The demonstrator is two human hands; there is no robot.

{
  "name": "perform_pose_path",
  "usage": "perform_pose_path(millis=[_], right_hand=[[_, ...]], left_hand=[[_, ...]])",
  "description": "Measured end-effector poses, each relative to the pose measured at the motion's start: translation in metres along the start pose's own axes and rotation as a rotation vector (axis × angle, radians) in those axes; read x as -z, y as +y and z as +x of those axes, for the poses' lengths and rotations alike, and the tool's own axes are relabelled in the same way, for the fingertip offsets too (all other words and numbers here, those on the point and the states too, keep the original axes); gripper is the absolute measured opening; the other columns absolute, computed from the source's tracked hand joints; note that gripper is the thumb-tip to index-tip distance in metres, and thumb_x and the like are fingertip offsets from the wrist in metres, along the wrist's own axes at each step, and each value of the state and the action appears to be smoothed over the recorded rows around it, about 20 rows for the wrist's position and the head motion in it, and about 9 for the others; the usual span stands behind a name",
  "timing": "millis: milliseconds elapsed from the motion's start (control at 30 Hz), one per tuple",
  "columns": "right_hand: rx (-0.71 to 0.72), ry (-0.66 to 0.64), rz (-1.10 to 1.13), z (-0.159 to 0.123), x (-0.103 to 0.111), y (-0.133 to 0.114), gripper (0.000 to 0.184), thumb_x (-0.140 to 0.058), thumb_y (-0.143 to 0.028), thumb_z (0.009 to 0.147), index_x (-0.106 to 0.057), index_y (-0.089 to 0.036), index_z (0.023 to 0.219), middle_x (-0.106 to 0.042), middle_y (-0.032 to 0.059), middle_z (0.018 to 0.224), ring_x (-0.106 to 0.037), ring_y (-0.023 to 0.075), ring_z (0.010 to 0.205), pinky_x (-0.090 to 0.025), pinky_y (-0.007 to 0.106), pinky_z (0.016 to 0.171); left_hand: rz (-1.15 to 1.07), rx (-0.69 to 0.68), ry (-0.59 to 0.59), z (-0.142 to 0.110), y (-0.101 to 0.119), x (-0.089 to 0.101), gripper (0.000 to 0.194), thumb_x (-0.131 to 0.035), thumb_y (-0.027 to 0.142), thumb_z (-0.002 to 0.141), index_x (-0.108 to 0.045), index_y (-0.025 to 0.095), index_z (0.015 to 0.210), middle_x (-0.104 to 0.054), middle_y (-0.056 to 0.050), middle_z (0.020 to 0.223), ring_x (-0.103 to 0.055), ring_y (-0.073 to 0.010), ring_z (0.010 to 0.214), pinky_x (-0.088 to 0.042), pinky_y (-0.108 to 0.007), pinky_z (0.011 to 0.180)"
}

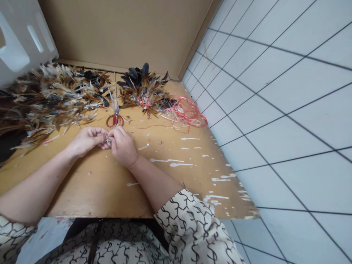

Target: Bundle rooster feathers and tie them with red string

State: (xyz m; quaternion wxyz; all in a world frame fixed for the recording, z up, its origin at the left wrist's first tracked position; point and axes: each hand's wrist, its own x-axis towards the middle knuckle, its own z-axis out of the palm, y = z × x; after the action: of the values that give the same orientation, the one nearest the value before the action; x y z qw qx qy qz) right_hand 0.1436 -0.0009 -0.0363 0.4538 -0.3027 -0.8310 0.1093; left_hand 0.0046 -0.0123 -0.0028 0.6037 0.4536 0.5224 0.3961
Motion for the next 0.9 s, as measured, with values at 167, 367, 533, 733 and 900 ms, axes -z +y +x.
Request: perform_pose_path(millis=[167,367,533,733,900], right_hand=[[-0.088,-0.024,0.008,0.0,0.0,0.0,0.01,-0.038,-0.013,0.078,-0.042,-0.02,0.074,-0.05,0.003,0.074,-0.048,0.0152,0.072,-0.04,0.029,0.067],[-0.165,-0.084,0.006,0.001,0.003,-0.001,0.011,-0.04,-0.011,0.074,-0.044,-0.02,0.072,-0.05,0.0016,0.07,-0.047,0.0143,0.068,-0.04,0.027,0.065],[-0.181,-0.13,0.037,0.001,0.004,-0.001,0.014,-0.039,-0.007,0.07,-0.045,-0.02,0.068,-0.05,0.0009,0.067,-0.047,0.0134,0.067,-0.04,0.026,0.064],[-0.298,-0.135,0.128,-0.002,-0.002,0.007,0.016,-0.042,-0.007,0.07,-0.05,-0.018,0.078,-0.052,0.0004,0.071,-0.049,0.0117,0.065,-0.041,0.025,0.063],[-0.298,-0.165,0.1,-0.002,-0.003,0.006,0.013,-0.045,-0.009,0.073,-0.053,-0.018,0.078,-0.054,0.0015,0.074,-0.05,0.012,0.067,-0.042,0.025,0.064]], left_hand=[[-0.031,-0.008,0.014,0.001,-0.002,-0.002,0.008,-0.055,0.007,0.063,-0.054,0.014,0.059,-0.058,0.003,0.044,-0.055,-0.007,0.041,-0.046,-0.018,0.047],[-0.097,-0.01,0.102,0.003,-0.003,0.003,0.011,-0.056,0.006,0.064,-0.05,0.015,0.061,-0.059,0.002,0.045,-0.055,-0.0084,0.039,-0.045,-0.018,0.044],[-0.074,0.014,0.158,0.004,0.001,0.006,0.013,-0.053,0.004,0.064,-0.049,0.015,0.06,-0.057,0.003,0.042,-0.053,-0.0082,0.036,-0.042,-0.017,0.04],[-0.115,0.045,0.137,-0.002,0.007,0.005,0.011,-0.052,0.004,0.064,-0.051,0.014,0.061,-0.061,0.0,0.047,-0.053,-0.0084,0.037,-0.044,-0.019,0.043],[-0.143,0.023,0.086,-0.003,0.008,0.006,0.009,-0.054,0.005,0.063,-0.052,0.014,0.06,-0.062,-0.001,0.049,-0.054,-0.0083,0.039,-0.044,-0.019,0.044]])
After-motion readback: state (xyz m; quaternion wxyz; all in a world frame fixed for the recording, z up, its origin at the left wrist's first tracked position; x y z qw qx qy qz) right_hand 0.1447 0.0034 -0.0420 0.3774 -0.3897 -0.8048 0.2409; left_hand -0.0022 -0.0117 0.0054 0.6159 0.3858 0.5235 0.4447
